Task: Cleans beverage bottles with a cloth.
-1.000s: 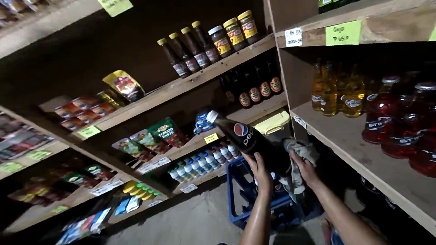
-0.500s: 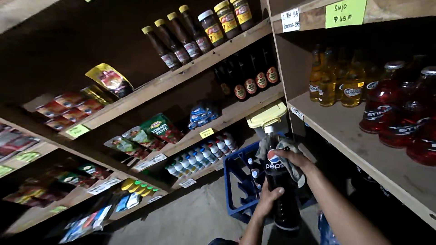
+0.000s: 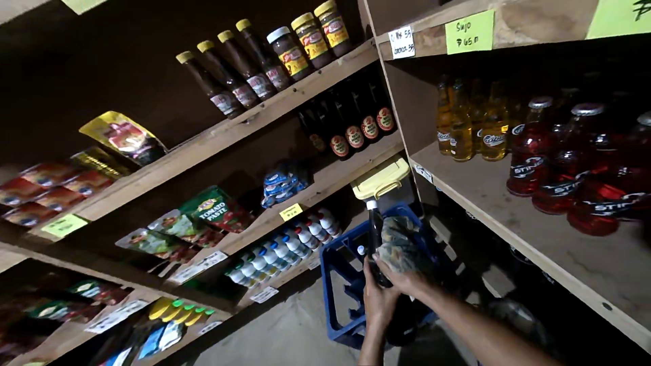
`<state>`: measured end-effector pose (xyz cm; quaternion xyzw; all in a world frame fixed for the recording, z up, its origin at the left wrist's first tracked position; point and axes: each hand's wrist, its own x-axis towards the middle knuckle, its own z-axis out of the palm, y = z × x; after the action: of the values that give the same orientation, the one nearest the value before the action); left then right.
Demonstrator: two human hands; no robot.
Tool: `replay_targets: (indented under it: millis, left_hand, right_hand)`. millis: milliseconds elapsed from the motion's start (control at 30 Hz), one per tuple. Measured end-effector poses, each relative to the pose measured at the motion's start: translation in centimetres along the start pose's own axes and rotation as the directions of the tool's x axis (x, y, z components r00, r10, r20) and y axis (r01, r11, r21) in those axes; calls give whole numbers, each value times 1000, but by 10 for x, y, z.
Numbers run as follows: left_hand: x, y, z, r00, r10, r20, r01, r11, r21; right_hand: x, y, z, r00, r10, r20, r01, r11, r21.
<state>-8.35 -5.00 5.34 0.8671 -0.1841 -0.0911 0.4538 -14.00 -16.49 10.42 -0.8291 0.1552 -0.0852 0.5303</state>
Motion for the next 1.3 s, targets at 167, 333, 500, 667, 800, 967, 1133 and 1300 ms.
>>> replay_targets:
  millis: [167,333,500,667,800,967,1133,1300]
  left_hand:
    - [-23,-3,-6,966,-70,248,93,992,-81]
    - [-51,-21,-15,831,-4,556,337,798,-499]
    - [-63,-42,-19,824,185,536,401,477,-782]
    - [-47,-16,-26,968,-63,243,172,871,-460]
    - [-28,-7,-29,987,83,-135,-126,928,-350]
    - [-3,27,-42,840,130,-527,-340,883,-324]
    - [12,44,-39,656,153,-739,-501,821,-274]
    - [-2,48,-25,738,168,-654,-487,803,-343]
  right_hand:
    - [43,19,-31,974,104,-202,-38,952,305]
    - [58,36,-38,961,-28,-274,187,796,575]
    - [62,35,-30,978,-9,-210,175,585,792]
    - [42,13,-3,984,-38,-173,146,728,670]
    - [10,-2,17,966,-148,-212,243,801,547]
    - [-5,2,31,947,-255,-196,309,889,337]
    - [3,10,44,989,108,104,-141,436,889]
    - [30,24,52,986,65,154,-151,-50,987]
